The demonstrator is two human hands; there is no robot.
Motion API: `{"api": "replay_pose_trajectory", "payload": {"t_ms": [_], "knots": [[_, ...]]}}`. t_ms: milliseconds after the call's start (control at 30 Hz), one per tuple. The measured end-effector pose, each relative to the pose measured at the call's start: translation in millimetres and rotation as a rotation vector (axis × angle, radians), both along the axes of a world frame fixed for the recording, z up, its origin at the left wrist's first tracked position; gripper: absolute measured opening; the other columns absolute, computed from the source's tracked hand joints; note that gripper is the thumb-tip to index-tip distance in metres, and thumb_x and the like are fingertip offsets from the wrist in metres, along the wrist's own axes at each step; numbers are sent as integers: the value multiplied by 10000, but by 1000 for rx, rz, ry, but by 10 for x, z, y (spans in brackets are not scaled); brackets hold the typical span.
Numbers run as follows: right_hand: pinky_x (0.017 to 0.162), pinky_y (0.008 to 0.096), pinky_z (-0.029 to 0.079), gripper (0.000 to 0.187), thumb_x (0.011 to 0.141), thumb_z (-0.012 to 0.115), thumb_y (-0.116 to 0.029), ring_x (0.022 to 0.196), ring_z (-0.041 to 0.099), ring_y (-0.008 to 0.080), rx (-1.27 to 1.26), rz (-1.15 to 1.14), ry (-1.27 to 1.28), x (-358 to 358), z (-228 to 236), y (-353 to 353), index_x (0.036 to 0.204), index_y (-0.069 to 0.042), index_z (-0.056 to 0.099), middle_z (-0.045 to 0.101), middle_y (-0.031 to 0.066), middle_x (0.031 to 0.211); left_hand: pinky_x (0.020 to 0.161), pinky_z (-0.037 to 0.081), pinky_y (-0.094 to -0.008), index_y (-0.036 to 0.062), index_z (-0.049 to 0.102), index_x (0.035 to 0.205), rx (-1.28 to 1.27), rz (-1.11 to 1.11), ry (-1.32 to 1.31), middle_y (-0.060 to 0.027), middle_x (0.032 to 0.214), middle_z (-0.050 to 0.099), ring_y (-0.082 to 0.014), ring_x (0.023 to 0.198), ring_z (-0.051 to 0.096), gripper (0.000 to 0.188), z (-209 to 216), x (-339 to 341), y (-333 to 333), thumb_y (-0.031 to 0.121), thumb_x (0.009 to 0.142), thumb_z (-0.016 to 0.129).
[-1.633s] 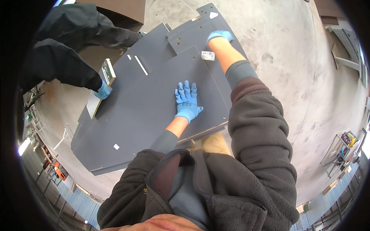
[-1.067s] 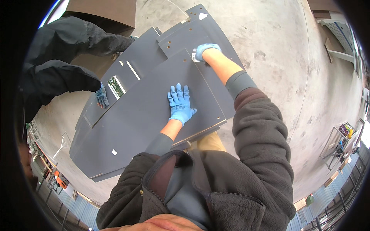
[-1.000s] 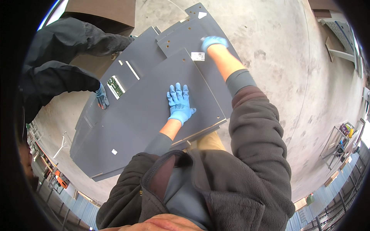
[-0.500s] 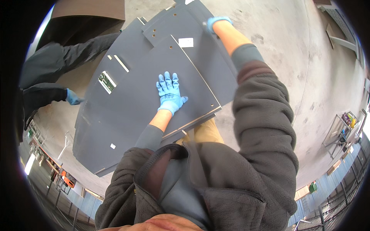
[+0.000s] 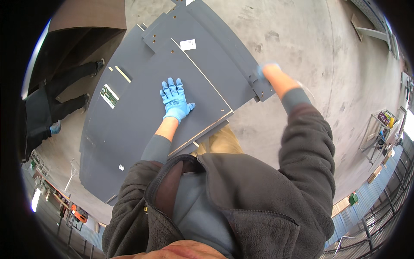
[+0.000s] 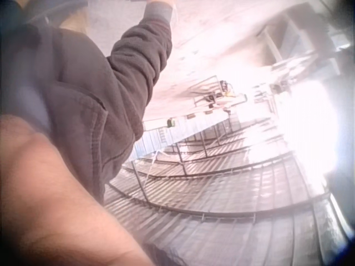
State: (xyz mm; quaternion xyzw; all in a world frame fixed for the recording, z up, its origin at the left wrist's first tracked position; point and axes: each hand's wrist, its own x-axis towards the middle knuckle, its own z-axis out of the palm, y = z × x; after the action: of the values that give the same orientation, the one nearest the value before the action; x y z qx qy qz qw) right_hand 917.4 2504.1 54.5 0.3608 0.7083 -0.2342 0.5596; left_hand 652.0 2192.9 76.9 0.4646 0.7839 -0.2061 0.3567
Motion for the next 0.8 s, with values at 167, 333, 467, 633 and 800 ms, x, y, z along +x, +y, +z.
{"api": "replay_pose_trajectory", "payload": {"t_ms": [167,333,467,633,800], "knots": [[799,443,622,298,980,591,-242,764,793,270,161,-271,360,-1678,479,262,951,-24,792,813,141,877,1313,-50,-634,82,-25,1753,-7,-8,6,-273,1805,-87,-524,1644,-146,1322,-22,6,-27,616,861,792],[929,463,600,547,1116,411,-466,864,788,271,-175,152,114,-1140,528,-471,1183,-92,804,830,103,1012,1313,-61,-631,88,-22,1754,-13,4,5,-265,1808,-89,-519,1645,-152,1296,12,21,-18,602,877,782],[872,422,609,392,939,626,-211,918,784,230,-474,224,-371,-185,577,-1067,1288,-116,776,820,132,1087,1316,-58,-629,91,18,1757,0,15,-7,-259,1812,-71,-515,1647,-146,1266,39,14,-17,588,883,786],[748,389,627,357,943,572,-171,750,776,225,-250,-8,-34,-409,651,-624,1223,-28,741,813,157,995,1319,-52,-628,95,37,1758,28,22,-7,-258,1813,-54,-515,1650,-129,1264,49,16,-32,564,872,807],[695,453,613,311,965,563,-204,722,769,297,258,-399,582,-929,622,-427,1039,23,764,804,180,937,1319,-23,-643,85,47,1754,82,19,11,-259,1811,-39,-527,1648,-120,1291,33,21,-69,575,849,825]]}}
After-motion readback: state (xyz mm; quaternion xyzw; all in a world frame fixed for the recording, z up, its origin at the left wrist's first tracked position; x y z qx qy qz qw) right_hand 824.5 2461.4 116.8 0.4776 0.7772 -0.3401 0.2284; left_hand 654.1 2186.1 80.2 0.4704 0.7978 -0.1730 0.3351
